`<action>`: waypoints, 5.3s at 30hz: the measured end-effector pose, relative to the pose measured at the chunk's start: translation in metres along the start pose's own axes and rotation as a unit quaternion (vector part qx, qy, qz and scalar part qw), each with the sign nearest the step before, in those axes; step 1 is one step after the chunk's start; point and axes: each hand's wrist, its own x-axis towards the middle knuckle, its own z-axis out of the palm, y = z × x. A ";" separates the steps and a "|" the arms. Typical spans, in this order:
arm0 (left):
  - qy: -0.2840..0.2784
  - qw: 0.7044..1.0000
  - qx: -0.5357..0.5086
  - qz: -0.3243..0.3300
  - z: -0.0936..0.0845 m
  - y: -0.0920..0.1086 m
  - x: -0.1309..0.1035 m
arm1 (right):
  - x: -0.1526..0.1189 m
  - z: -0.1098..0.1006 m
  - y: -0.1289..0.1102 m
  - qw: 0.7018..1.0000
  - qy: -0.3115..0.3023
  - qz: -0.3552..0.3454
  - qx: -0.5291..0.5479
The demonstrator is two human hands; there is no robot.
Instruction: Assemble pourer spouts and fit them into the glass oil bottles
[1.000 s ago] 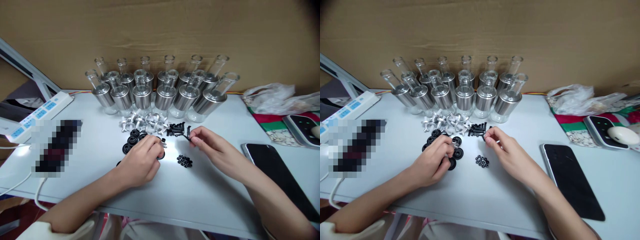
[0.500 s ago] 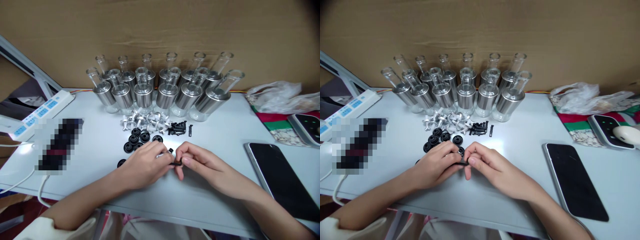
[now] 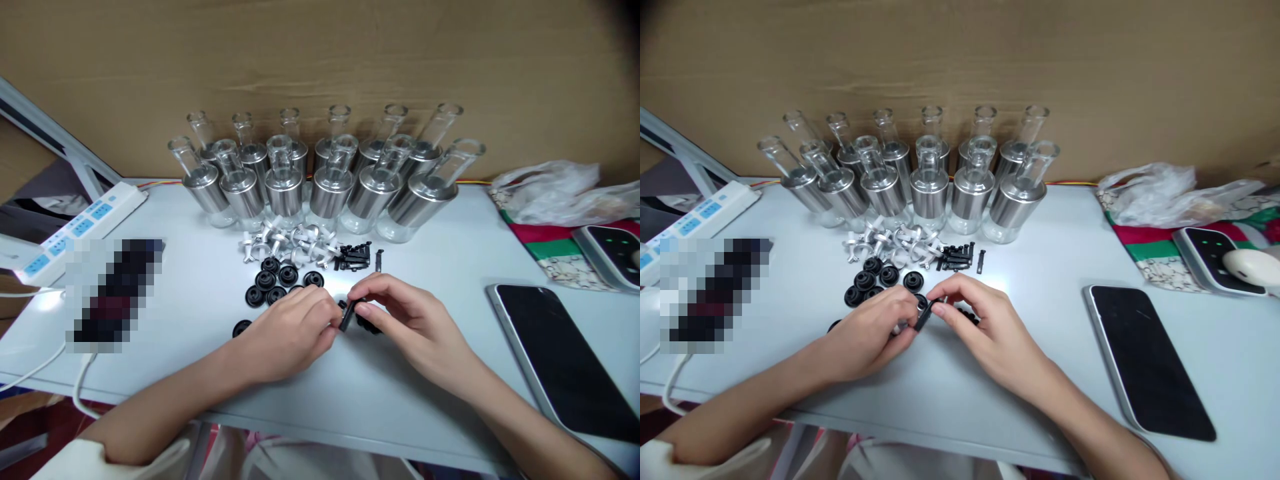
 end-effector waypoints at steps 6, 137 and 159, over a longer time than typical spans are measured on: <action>0.039 0.999 0.008 -0.013 -0.003 0.001 0.002 | 0.001 0.002 -0.001 0.999 0.036 -0.024 0.021; 0.049 0.996 0.059 -0.043 -0.009 -0.001 0.000 | -0.002 -0.002 0.009 0.980 -0.047 0.021 0.194; 0.071 0.991 0.098 -0.063 -0.007 0.001 -0.002 | 0.007 -0.001 0.005 0.964 0.021 -0.034 0.264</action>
